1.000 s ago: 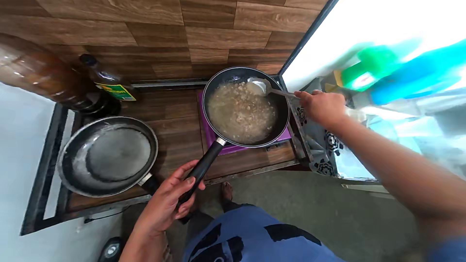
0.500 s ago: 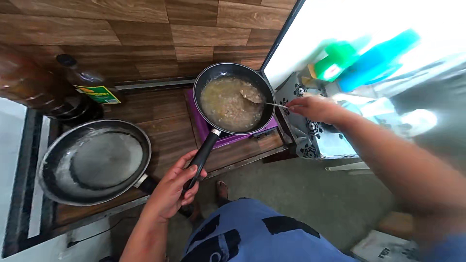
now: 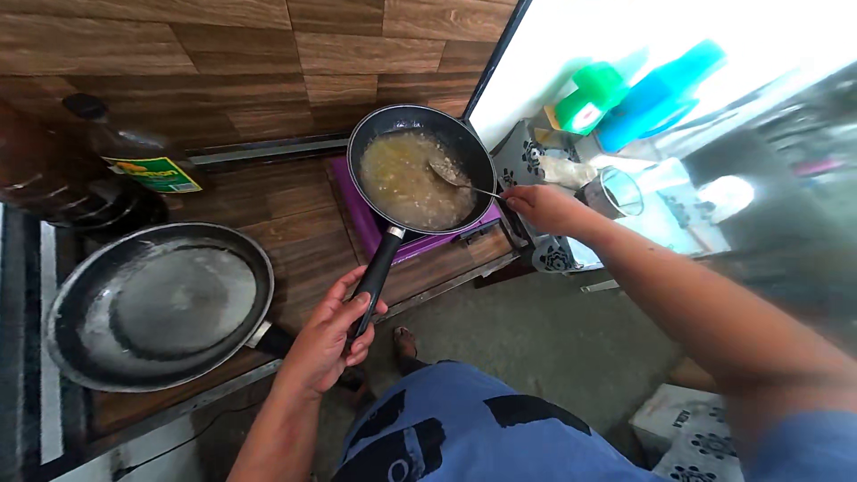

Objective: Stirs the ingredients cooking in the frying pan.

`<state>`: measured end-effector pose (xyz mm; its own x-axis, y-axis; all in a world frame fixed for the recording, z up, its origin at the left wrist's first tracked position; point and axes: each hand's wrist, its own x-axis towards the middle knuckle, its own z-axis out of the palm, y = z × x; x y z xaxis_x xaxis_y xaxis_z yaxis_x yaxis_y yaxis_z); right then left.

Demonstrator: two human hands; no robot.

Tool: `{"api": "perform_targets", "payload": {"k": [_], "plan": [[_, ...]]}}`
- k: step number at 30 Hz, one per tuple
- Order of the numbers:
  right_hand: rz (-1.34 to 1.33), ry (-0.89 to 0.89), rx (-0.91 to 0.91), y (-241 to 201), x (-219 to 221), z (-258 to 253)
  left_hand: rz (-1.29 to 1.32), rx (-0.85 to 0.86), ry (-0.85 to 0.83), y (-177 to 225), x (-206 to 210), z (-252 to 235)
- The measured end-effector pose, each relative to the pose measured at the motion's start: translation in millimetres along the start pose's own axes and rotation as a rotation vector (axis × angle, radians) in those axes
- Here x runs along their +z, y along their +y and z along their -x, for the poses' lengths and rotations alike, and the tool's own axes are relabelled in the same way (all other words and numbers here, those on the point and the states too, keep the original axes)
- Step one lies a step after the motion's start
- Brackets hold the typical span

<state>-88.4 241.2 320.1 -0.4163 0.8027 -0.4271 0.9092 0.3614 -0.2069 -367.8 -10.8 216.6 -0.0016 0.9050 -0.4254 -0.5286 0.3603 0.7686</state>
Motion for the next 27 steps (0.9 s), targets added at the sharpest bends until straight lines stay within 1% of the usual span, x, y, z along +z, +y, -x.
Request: {"api": "perform_targets", "payload": {"k": [8, 10, 15, 18, 20, 22, 24, 26, 27], "plan": [[0.062, -0.014, 0.002, -27, 24, 12, 0.014, -0.015, 0.011, 0, 1, 0], [0.128, -0.019, 0.013, -33, 29, 13, 0.013, -0.016, 0.011, 0, 1, -1], [0.41, 0.06, -0.019, -54, 47, 17, -0.012, -0.008, 0.005, 0, 1, 0], [0.448, 0.029, -0.029, -74, 52, 10, -0.025, -0.005, 0.017, -1, 1, 0], [0.411, 0.04, -0.044, -82, 55, 0, -0.037, 0.001, 0.036, -1, 4, 1], [0.293, 0.021, -0.04, -84, 48, -11, -0.036, 0.0, 0.051, 0, 6, 1], [0.078, -0.018, -0.071, -79, 35, -19, -0.032, -0.006, 0.071, 1, 8, 2], [-0.161, -0.039, -0.148, -69, 25, -20, -0.038, -0.021, 0.1, 2, 10, 3], [-0.227, -0.035, -0.169, -65, 22, -17, -0.043, -0.033, 0.112, 2, 10, 3]]}}
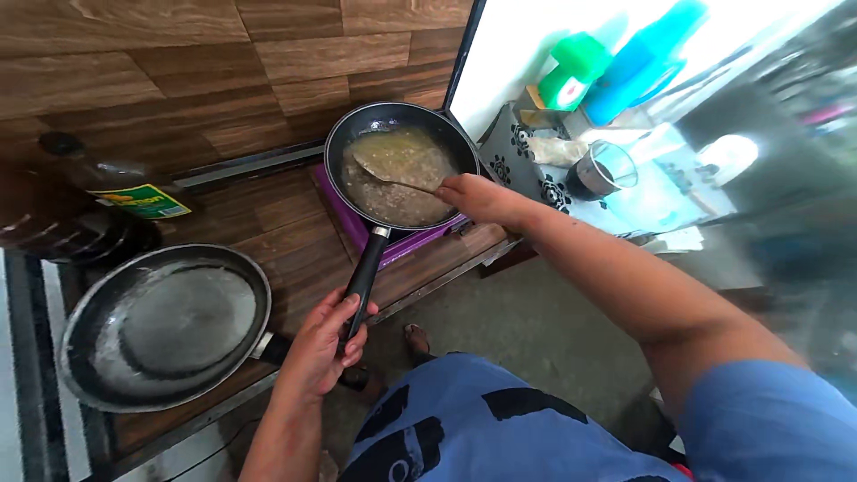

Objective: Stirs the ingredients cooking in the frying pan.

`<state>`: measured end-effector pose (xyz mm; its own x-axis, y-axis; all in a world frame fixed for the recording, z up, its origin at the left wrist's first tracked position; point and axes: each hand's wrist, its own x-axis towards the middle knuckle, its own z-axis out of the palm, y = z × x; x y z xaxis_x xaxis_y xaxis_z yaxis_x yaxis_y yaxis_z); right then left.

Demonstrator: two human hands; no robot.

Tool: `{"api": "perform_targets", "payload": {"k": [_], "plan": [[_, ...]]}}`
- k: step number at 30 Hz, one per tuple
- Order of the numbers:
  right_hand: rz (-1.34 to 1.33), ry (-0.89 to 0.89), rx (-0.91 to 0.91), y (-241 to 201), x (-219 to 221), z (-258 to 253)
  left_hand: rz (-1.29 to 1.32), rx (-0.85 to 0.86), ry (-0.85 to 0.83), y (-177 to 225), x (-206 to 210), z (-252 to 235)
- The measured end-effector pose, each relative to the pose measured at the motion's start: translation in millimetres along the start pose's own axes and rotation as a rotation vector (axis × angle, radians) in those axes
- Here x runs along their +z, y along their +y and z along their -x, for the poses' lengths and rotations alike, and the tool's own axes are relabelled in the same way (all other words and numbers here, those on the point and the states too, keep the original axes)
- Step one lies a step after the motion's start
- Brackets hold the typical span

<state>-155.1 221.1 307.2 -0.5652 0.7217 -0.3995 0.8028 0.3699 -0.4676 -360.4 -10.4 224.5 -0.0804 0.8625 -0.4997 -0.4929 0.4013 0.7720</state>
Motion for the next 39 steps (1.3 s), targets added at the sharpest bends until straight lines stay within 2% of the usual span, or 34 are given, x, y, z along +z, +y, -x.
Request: {"api": "perform_targets", "payload": {"k": [2, 7, 10, 14, 30, 39], "plan": [[0.005, 0.02, -0.007, 1, -2, 10, -0.009, -0.019, 0.011, 1, 0, 0], [0.371, 0.036, 0.058, -6, 11, 40, -0.016, -0.029, 0.009, 0, -2, -2], [0.532, 0.078, 0.011, 1, 24, 46, -0.022, -0.024, -0.011, 0, -5, -3], [0.609, 0.087, -0.018, 14, 29, 47, -0.037, -0.026, -0.006, 0, -5, -3], [0.557, 0.123, 0.095, 24, 14, -21, -0.029, -0.014, -0.007, -1, -4, -2], [0.48, 0.064, 0.216, 33, 0, 15, 0.0, -0.001, -0.026, -3, -3, -2]]}}
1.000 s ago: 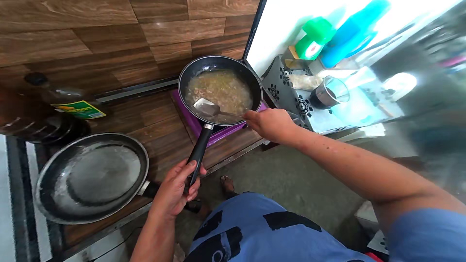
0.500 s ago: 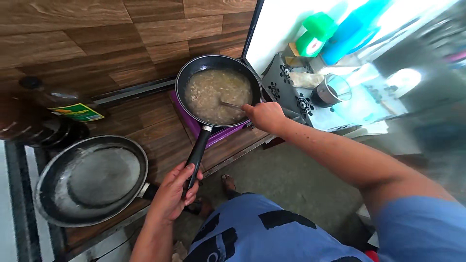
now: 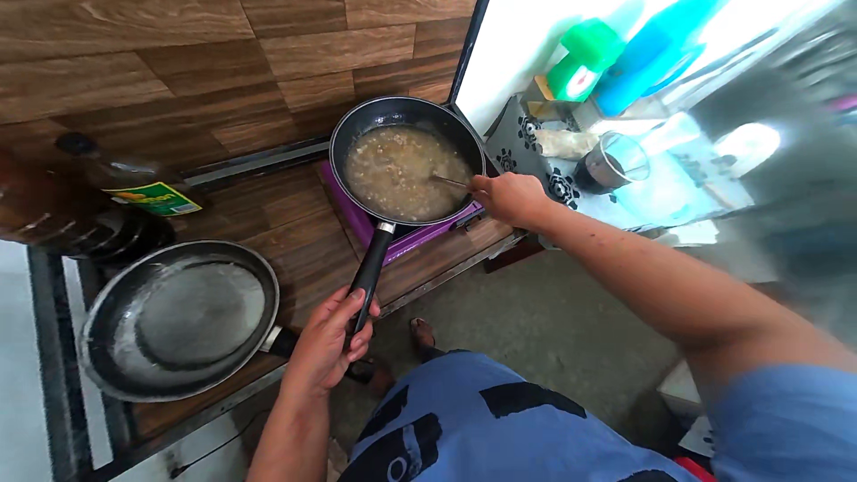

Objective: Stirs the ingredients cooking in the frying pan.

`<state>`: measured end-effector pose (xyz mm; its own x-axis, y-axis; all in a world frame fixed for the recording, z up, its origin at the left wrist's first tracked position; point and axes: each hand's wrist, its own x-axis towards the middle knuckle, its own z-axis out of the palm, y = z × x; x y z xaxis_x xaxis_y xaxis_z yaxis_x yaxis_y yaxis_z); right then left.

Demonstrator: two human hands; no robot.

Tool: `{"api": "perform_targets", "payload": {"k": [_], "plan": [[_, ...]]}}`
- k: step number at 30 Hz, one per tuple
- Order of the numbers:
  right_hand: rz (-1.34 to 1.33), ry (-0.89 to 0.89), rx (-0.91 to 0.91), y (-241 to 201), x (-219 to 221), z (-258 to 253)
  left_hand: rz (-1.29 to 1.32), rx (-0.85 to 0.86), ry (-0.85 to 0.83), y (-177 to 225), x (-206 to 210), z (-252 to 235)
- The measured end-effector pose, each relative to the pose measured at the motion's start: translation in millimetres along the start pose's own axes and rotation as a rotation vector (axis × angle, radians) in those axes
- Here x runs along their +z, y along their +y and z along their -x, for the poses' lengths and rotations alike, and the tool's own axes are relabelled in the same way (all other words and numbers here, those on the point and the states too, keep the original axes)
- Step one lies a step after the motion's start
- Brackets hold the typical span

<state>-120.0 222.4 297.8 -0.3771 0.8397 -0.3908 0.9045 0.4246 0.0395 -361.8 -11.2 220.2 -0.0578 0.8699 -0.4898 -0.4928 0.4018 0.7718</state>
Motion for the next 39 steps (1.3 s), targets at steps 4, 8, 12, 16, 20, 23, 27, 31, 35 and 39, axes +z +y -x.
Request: {"api": "perform_targets", "payload": {"k": [4, 8, 12, 16, 20, 23, 27, 31, 35, 39], "plan": [[0.094, 0.101, -0.027, 22, -17, 32, 0.039, -0.023, 0.025, 0, 1, 0], [0.224, 0.3, -0.023, 34, -28, 61, 0.047, 0.019, 0.07, -4, -6, 1], [0.163, 0.316, 0.124, 38, -18, 57, 0.052, 0.07, 0.099, -11, -19, 5], [0.079, 0.263, 0.198, 32, 4, 25, 0.059, 0.117, 0.089, -15, -20, 17], [-0.099, 0.228, 0.203, 19, 19, 7, 0.014, 0.177, 0.119, -20, -27, 30], [-0.273, 0.131, 0.202, 11, 17, 10, 0.01, 0.213, 0.183, -27, -41, 42], [-0.389, 0.109, 0.096, 11, 23, 18, 0.065, 0.233, 0.305, -39, -67, 59], [-0.471, 0.071, -0.012, 3, 29, 28, 0.084, 0.206, 0.405, -46, -85, 71], [-0.624, 0.026, -0.07, -6, 30, 33, 0.107, 0.217, 0.421, -45, -89, 72], [-0.885, -0.07, -0.036, -11, 31, 36, 0.111, 0.244, 0.384, -41, -81, 67]]}}
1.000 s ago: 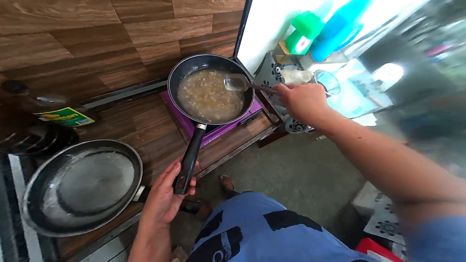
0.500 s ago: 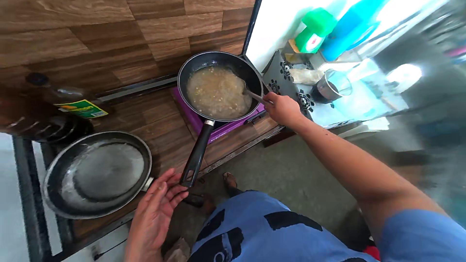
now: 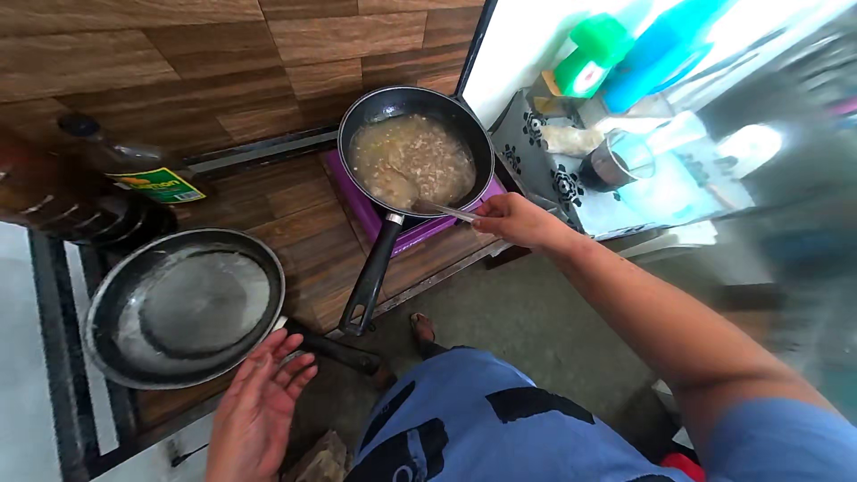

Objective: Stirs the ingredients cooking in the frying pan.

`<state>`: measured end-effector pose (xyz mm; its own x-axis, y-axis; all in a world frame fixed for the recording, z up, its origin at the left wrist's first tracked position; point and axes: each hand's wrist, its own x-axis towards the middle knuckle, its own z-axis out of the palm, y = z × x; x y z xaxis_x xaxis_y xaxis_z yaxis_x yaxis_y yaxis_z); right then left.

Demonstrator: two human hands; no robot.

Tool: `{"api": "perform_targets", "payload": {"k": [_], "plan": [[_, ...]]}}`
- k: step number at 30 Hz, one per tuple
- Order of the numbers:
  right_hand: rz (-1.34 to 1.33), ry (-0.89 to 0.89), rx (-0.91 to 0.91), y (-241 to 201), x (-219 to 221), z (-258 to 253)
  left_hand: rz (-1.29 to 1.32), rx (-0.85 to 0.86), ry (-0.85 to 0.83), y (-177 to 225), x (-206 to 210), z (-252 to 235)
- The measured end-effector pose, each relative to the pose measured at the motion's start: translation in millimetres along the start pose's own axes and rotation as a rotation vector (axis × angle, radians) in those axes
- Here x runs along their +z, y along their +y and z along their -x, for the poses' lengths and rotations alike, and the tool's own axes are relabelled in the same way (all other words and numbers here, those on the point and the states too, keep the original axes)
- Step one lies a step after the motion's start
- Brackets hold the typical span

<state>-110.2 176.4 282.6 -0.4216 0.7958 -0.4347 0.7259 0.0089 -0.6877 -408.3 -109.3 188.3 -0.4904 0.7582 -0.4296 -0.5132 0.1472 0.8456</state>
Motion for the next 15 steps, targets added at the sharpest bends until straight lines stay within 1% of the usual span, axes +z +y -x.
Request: {"api": "perform_targets", "payload": {"k": [3, 7, 9, 11, 15], "plan": [[-0.186, -0.01, 0.011, 9, 6, 1, 0.006, 0.005, -0.045, -1, 6, -1], [-0.232, 0.025, -0.022, 19, 6, 5, -0.015, -0.007, -0.037, -1, 13, -1], [-0.174, 0.07, -0.049, 20, 2, 9, -0.013, -0.013, -0.03, 0, 16, -1], [-0.062, 0.112, -0.08, 21, -6, 7, -0.017, -0.016, -0.035, 0, 20, -2], [0.303, 0.259, -0.178, 17, -19, 18, -0.062, -0.013, -0.048, 2, 32, -4]]}}
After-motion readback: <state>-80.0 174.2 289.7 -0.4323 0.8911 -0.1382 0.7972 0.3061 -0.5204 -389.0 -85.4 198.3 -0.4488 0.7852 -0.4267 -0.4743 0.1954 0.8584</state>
